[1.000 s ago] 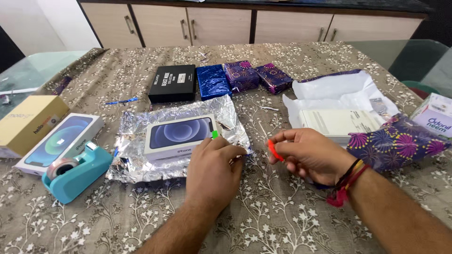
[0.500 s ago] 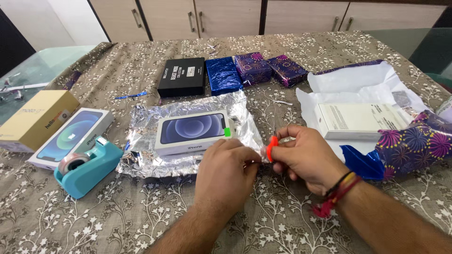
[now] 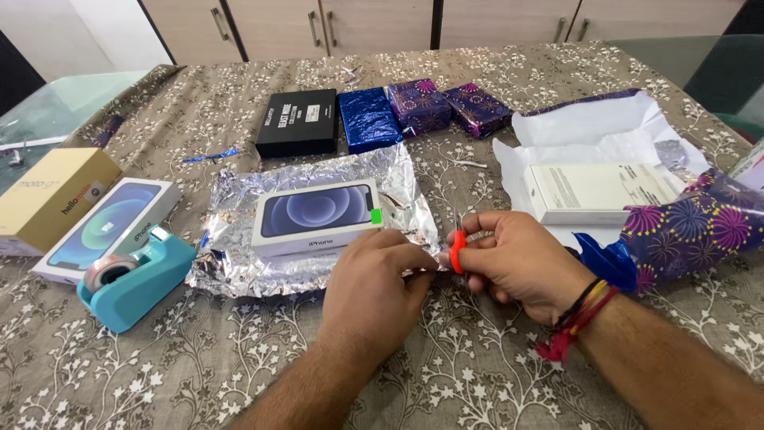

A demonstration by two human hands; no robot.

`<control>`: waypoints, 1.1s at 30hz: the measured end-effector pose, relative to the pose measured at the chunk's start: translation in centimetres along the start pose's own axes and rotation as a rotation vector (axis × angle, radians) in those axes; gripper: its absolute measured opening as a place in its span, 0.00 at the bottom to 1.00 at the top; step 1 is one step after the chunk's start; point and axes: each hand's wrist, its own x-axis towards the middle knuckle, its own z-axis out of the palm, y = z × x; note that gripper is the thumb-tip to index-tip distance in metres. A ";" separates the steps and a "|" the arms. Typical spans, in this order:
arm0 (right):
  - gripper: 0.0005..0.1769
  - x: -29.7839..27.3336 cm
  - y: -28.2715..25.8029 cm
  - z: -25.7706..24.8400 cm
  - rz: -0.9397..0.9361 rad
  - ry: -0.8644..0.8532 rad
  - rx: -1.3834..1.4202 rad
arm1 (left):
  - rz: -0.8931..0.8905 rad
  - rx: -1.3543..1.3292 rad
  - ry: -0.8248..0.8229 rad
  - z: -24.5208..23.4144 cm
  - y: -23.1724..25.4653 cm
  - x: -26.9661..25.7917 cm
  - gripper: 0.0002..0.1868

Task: The person wraps a small rectangular box with blue metallic paper, folds the edges, and secures them with tape. They then place an iPhone box onto a sheet of silver wrapping paper, fold the paper around it, and trim the excess with scissors.

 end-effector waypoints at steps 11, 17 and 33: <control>0.12 0.3 -0.2 0.4 -0.031 0.048 0.089 | -1.197 -1.181 -0.400 -0.4 3.3 -0.7 0.22; 0.15 0.5 -0.1 0.3 -0.022 0.065 0.101 | -1.198 -1.331 -0.204 0.9 0.8 1.1 0.22; 0.25 -1.7 2.9 -2.3 -0.036 -0.041 0.176 | -1.029 -1.246 -0.190 1.9 -1.8 0.9 0.13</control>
